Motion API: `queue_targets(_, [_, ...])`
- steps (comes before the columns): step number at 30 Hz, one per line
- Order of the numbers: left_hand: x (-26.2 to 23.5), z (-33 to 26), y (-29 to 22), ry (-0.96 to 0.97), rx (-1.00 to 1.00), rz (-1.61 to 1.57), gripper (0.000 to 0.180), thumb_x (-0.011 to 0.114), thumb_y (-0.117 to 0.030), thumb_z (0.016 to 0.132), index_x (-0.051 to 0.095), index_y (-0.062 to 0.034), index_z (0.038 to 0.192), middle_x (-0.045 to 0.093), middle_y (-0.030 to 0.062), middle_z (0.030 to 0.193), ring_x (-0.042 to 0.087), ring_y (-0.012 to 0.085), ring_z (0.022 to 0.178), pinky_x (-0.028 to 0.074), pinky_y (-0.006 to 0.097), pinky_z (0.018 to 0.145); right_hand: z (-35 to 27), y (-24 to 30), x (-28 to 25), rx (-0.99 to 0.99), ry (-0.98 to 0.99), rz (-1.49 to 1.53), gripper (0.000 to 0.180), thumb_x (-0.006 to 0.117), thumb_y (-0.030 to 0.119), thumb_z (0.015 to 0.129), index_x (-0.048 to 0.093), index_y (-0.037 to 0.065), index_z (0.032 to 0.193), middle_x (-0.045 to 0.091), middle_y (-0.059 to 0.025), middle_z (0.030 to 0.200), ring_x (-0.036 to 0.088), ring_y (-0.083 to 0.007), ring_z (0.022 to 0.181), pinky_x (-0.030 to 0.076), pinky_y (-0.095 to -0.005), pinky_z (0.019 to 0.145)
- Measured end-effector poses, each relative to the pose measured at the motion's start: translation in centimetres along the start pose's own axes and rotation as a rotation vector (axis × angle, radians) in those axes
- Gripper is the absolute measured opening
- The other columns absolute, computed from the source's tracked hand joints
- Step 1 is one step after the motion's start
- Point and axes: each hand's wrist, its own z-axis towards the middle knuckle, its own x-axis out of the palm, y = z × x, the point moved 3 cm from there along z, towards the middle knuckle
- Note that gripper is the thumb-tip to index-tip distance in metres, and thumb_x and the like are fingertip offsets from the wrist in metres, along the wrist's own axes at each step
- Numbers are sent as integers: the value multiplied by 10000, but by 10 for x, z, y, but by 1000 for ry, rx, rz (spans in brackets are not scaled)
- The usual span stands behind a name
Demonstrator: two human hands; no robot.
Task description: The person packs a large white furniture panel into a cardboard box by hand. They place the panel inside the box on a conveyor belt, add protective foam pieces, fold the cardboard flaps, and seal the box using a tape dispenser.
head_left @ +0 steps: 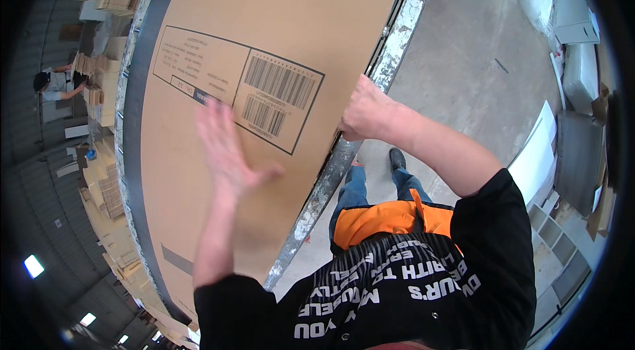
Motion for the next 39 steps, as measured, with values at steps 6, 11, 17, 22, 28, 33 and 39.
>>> queue_targets(6, [-2, -30, -90, 225, -169, 56, 1278, 795, -560, 565, 119, 40, 1468, 80, 335, 1502, 26, 577, 1361, 70, 658, 1079, 2, 1, -10, 6, -227, 113, 429, 735, 197, 545, 703, 147, 970, 620, -34, 1106, 518, -232, 1154, 314, -416, 1051])
queue_targets(11, [9, -33, -86, 175, -190, 148, 1213, 804, -440, 582, 126, 24, 1474, 126, 289, 1517, 72, 517, 1389, 101, 596, 1111, -2, 1, 2, 38, -438, 232, 452, 743, 186, 525, 694, 115, 969, 614, -46, 1132, 498, -228, 1200, 283, -428, 1083])
queue_targets(17, [12, -31, -85, 133, -233, 79, 1181, 811, -382, 568, 160, -4, 1478, 152, 241, 1531, 94, 474, 1406, 114, 557, 1135, -13, -16, 0, -90, -351, 164, 485, 755, 207, 519, 665, 73, 976, 617, -92, 1102, 509, -278, 1181, 344, -428, 1060])
queue_targets(22, [20, -28, -82, 178, -193, 116, 1195, 787, -383, 575, 108, -15, 1487, 109, 236, 1540, 49, 475, 1411, 82, 574, 1132, -51, -33, 37, -201, -1001, 68, 447, 759, 209, 615, 636, 62, 1019, 610, -128, 1188, 528, -323, 1205, 418, -438, 1028])
queue_targets(28, [26, -28, -84, 204, -169, 195, 1109, 712, -432, 655, 118, 14, 1477, 85, 271, 1531, 50, 502, 1399, 86, 602, 1111, -82, -28, 12, 31, -1114, 115, 362, 652, 340, 795, 655, 82, 1048, 646, -133, 1114, 565, -332, 1163, 403, -478, 1028])
queue_targets(33, [20, -11, -94, 215, -131, 136, 1066, 696, -384, 673, 125, 49, 1462, 112, 308, 1509, 62, 528, 1386, 81, 624, 1101, -8, -89, -6, 47, -1200, 171, 392, 589, 339, 748, 672, 11, 948, 677, -161, 1004, 628, -318, 1054, 455, -463, 910])
queue_targets(39, [25, -5, -95, 172, -120, 102, 1000, 673, -351, 709, 144, 60, 1451, 126, 305, 1510, 69, 517, 1392, 54, 708, 1047, 0, -93, -1, 76, -1314, 298, 235, 533, 173, 706, 696, 20, 779, 706, -125, 876, 671, -297, 961, 471, -426, 879])
